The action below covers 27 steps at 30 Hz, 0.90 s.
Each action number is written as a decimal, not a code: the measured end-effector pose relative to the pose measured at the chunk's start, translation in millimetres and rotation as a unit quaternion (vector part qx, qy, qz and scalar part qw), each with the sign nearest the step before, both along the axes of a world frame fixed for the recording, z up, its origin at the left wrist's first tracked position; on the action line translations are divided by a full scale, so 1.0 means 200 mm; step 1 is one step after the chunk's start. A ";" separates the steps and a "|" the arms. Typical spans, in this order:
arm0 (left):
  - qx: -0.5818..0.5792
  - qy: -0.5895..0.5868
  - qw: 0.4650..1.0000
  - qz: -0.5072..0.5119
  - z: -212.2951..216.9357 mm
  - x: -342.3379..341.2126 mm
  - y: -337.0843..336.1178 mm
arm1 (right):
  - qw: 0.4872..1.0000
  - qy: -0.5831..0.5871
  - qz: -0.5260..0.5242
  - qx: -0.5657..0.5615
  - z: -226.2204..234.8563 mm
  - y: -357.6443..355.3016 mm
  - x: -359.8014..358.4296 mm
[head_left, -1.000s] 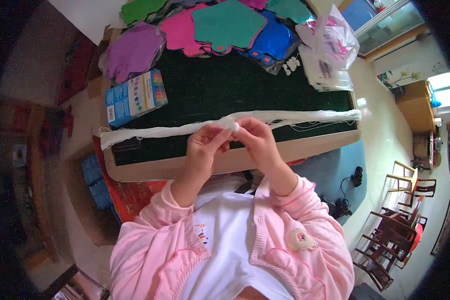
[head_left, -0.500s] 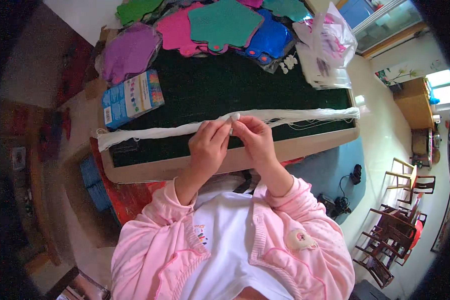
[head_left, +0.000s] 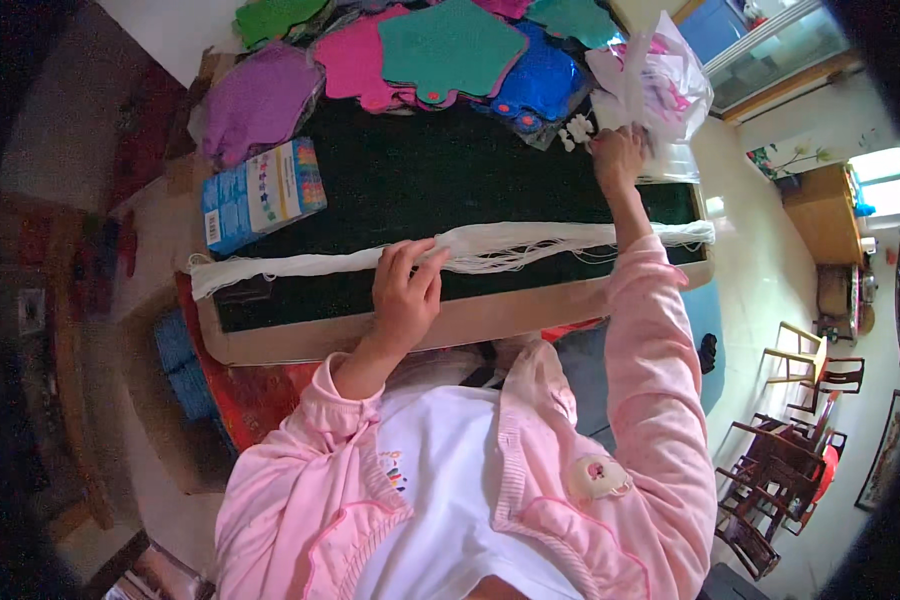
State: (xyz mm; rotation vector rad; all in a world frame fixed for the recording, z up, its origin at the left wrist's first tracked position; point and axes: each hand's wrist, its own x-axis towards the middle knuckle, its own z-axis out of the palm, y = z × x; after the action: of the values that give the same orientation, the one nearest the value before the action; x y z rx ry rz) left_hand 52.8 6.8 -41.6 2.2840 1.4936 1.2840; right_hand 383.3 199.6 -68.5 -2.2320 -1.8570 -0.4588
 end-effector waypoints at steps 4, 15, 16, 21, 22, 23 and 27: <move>-0.009 -0.002 1.000 -0.018 -0.02 -0.05 0.05 | 0.999 0.031 0.011 0.030 0.08 0.05 -0.07; -0.036 0.132 0.988 -0.065 -0.19 0.08 0.24 | 0.939 0.243 0.242 -0.011 0.13 -0.26 -0.12; -0.057 0.138 0.987 -0.065 -0.24 0.11 0.25 | 0.940 0.242 0.239 -0.011 0.13 -0.32 -0.12; -0.089 0.167 0.980 -0.061 -0.33 0.24 0.27 | 0.918 0.226 0.318 -0.070 0.06 -0.47 -0.09; -0.093 0.159 0.981 -0.058 -0.34 0.26 0.27 | 0.908 0.226 0.346 -0.067 0.06 -0.50 -0.11; -0.097 0.151 0.982 -0.054 -0.34 0.27 0.27 | 0.909 0.226 0.345 -0.067 0.07 -0.50 -0.13; -0.100 0.153 0.982 -0.055 -0.31 0.28 0.26 | 0.877 0.232 0.407 -0.112 0.08 -0.51 -0.18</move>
State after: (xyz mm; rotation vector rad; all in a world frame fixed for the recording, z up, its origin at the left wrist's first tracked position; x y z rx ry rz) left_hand 109.8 58.4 -103.6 2.4692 1.4778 0.7407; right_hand 347.5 97.1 -53.3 -1.2595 -2.3663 0.4164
